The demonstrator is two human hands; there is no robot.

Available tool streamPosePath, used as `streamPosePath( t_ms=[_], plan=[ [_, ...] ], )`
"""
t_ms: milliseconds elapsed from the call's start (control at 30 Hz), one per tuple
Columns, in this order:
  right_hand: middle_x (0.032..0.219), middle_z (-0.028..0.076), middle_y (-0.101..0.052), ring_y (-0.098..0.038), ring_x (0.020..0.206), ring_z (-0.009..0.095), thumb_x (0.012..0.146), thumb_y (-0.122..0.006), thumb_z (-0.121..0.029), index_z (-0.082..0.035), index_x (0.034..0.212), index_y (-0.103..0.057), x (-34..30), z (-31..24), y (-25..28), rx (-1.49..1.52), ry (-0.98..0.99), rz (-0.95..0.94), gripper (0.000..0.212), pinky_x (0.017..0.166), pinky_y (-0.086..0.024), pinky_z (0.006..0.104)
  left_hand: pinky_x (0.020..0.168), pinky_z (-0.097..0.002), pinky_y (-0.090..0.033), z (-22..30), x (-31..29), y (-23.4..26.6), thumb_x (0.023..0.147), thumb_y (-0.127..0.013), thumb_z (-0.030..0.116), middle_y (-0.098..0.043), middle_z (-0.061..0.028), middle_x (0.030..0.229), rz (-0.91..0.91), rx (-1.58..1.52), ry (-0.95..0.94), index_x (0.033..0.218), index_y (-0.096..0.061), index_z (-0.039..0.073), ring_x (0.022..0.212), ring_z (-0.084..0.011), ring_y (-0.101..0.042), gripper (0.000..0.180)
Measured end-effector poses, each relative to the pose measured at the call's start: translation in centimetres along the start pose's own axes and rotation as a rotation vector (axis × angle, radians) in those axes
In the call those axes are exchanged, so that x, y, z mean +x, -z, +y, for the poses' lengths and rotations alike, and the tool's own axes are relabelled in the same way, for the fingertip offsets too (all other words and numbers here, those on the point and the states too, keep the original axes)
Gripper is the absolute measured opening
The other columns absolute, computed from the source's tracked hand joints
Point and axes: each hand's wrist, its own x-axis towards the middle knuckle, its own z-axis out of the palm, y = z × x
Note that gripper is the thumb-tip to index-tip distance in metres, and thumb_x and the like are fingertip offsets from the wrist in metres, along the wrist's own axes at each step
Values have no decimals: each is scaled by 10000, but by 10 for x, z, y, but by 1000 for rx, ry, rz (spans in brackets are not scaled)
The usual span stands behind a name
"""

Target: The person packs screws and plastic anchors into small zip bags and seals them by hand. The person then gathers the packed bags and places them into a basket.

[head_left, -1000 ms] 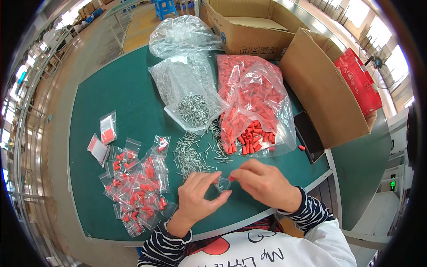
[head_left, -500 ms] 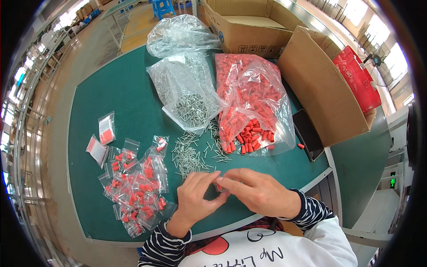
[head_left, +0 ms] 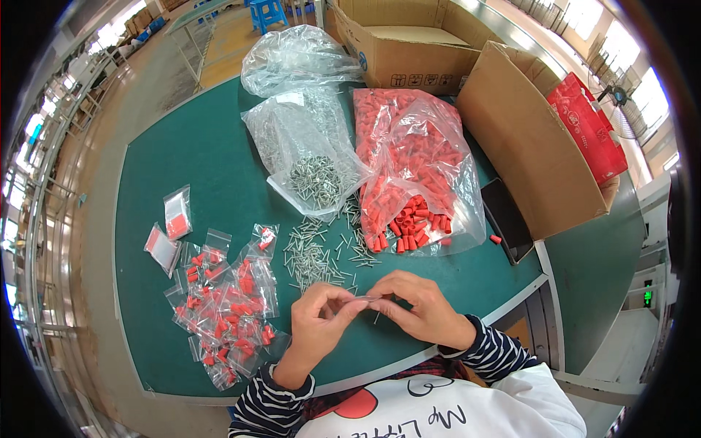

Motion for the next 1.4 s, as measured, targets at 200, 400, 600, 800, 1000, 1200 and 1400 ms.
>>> streamPosePath(
  t_ms=[200, 400, 600, 800, 1000, 1200, 1400],
  plan=[
    [884, 104, -658, -633, 752, 192, 877, -700, -48, 1, 967, -692, 1, -6, 6, 149, -61, 72, 103, 656, -499, 288, 555, -186, -397, 10, 4, 1, 852, -758, 67, -632, -38, 836, 4, -35, -104, 926, -692, 8, 634, -51, -526, 115],
    [858, 103, -654, -624, 746, 179, 853, -702, -13, 7, 936, -685, 3, -7, 4, 80, -9, 141, 87, 643, -494, 278, 555, -208, -404, 12, 2, 3, 841, -761, 70, -636, -45, 817, 0, 26, -158, 896, -702, 18, 644, -87, -540, 96],
    [842, 100, -646, -603, 735, 159, 847, -693, -8, 3, 907, -675, 1, -13, 8, 24, -49, 142, 64, 606, -469, 266, 567, -235, -422, 10, 5, -2, 831, -766, 75, -653, -50, 841, 42, 66, -274, 903, -706, 27, 717, -130, -571, 105],
    [859, 59, -633, -528, 667, 103, 891, -682, -52, 2, 912, -670, 6, -13, 0, 166, -63, 145, 59, 594, -419, 236, 604, -242, -448, 15, 1, 5, 836, -768, 91, -662, -54, 879, 68, -41, -211, 925, -701, 39, 779, -135, -591, 123],
    [873, 53, -636, -527, 676, 88, 905, -680, -68, -2, 935, -666, 4, -12, -1, 250, -129, 137, 74, 591, -420, 234, 698, -290, -477, 14, 4, 9, 836, -766, 95, -661, -57, 861, 48, 1, -264, 896, -691, 39, 795, -174, -600, 111],
    [855, 70, -645, -553, 678, 126, 889, -681, -45, -9, 930, -656, 9, -18, 1, 97, -20, 89, 60, 571, -428, 244, 732, -308, -473, 18, 4, 0, 843, -748, 86, -666, -63, 842, 76, -16, -254, 880, -686, 41, 808, -199, -627, 84],
    [842, 87, -656, -583, 690, 160, 872, -686, -30, -6, 909, -646, 14, -29, -11, 65, 52, 18, 59, 575, -448, 261, 750, -321, -467, 25, -7, 15, 825, -752, 87, -659, -61, 837, 114, 27, -323, 868, -672, 52, 784, -214, -626, 98]
  ],
)
